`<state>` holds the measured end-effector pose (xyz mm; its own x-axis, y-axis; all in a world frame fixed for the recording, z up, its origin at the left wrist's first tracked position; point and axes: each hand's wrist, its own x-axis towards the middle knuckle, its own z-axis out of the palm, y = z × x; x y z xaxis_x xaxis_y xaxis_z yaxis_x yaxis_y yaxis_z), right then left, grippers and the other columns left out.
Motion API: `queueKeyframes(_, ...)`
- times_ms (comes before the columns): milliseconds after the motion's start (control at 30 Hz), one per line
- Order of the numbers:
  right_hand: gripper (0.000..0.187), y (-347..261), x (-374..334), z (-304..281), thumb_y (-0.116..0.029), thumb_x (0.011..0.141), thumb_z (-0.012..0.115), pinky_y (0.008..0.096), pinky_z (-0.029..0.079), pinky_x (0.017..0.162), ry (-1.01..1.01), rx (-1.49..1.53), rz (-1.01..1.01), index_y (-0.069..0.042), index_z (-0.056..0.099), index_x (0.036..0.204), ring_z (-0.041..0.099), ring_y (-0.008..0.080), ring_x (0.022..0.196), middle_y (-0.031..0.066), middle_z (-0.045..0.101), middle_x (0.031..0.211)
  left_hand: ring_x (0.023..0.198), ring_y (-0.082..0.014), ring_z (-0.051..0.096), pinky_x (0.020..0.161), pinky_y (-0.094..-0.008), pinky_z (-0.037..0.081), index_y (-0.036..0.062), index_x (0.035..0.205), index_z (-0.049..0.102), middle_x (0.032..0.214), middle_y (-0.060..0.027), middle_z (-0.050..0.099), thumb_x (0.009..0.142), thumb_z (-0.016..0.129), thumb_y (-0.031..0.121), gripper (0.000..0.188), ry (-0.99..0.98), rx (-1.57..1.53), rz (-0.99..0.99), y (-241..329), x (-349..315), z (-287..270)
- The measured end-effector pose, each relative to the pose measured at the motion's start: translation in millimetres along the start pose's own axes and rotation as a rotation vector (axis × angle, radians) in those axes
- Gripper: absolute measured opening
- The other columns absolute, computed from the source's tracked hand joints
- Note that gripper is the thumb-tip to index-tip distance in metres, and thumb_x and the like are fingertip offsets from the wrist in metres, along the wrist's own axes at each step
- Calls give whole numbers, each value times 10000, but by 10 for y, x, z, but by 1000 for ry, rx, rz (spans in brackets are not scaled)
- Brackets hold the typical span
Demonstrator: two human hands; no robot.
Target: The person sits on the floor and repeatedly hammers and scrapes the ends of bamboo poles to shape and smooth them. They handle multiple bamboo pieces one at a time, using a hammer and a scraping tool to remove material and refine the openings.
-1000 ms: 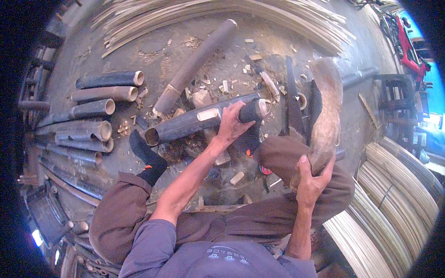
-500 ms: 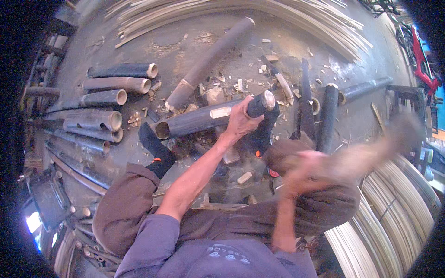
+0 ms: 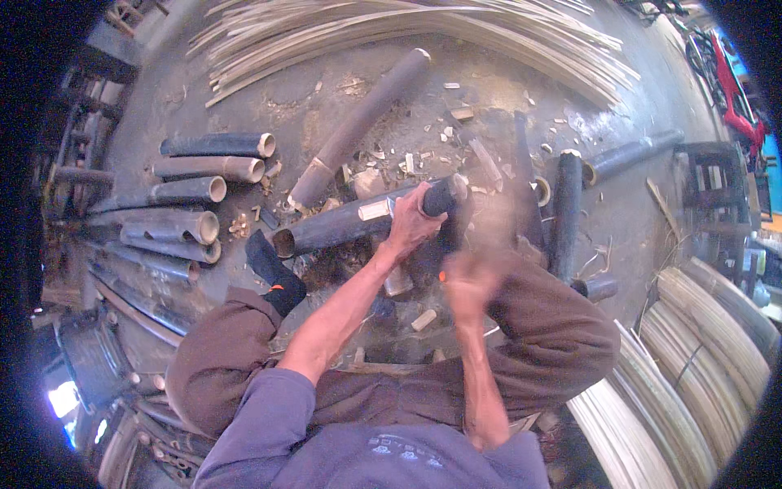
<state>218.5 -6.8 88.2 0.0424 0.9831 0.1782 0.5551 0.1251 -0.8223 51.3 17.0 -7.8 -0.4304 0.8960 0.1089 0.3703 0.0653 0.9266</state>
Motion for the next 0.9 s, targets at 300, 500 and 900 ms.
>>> queueKeyframes(300,579,-315,717,-687,-236,929,605,363,375,1042,149,187,273,57,378,1372,459,307,1255,246,435,1374,888,-370,621,703,-494,412,121,1003,565,863,-116,652,630,812,232,461,95,173,0,-165,-168,-133)
queueKeyframes(500,757,-53,-223,220,-104,789,698,331,539,736,-391,174,303,29,301,1420,626,234,859,195,589,1088,908,-307,659,724,-454,462,123,1075,599,927,-135,680,654,784,181,463,-49,142,-89,-198,-98,-272)
queueKeyframes(900,807,-468,-239,256,-153,792,696,369,441,963,-431,257,220,46,268,1447,571,317,1124,251,563,1249,838,-148,617,768,-332,492,63,988,574,855,-71,661,844,704,102,198,613,-546,-213,542,-221,-2076)
